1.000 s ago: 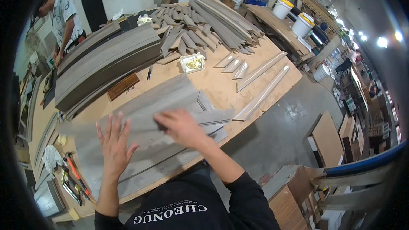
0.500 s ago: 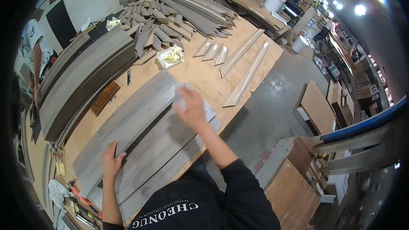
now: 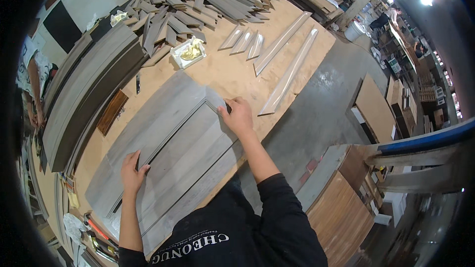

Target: Applying wood filler or putty to the joints of wood trim pieces in a furniture workshop.

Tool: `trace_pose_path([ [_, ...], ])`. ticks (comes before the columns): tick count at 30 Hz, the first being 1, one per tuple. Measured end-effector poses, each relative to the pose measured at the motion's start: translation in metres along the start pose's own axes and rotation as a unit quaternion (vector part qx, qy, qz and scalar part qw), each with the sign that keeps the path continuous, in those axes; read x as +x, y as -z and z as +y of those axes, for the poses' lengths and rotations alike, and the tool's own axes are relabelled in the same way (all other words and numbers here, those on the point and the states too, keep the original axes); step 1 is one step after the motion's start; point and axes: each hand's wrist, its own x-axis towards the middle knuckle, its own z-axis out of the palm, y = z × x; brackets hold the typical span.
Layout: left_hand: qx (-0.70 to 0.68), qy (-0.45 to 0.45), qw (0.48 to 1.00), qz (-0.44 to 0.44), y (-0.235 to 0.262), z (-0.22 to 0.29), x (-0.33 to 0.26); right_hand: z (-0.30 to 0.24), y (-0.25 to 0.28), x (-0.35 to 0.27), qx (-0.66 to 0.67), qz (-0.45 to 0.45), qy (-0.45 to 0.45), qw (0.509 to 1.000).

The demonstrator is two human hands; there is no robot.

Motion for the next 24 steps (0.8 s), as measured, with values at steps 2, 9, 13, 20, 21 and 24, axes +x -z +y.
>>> trace_pose_path([
  [2, -0.006, 0.012, 1.0, -0.003, 0.001, 0.0, 0.0, 0.0, 0.0, -0.001, 0.01, 0.004, 0.004, 1.0],
  [9, 0.02, 0.006, 0.999, -0.05, 0.001, 0.007, 0.017, 0.0, 0.0, 0.0, 0.027, -0.001, -0.009, 1.0],
  [13, 0.008, -0.03, 0.996, -0.081, -0.006, 0.013, 0.035, -0.003, 0.002, 0.0, 0.024, -0.012, -0.028, 0.999],
  [20, -0.012, -0.046, 0.993, -0.111, 0.002, 0.01, 0.04, -0.003, 0.002, 0.0, 0.03, -0.019, -0.042, 0.998],
  [21, -0.008, -0.053, 0.992, -0.114, 0.002, 0.01, 0.041, -0.002, 0.002, 0.0, 0.03, -0.012, -0.034, 0.999],
  [24, 0.003, -0.056, 0.991, -0.125, 0.001, 0.012, 0.046, -0.001, 0.0, 0.0, 0.036, -0.004, -0.027, 0.999],
])
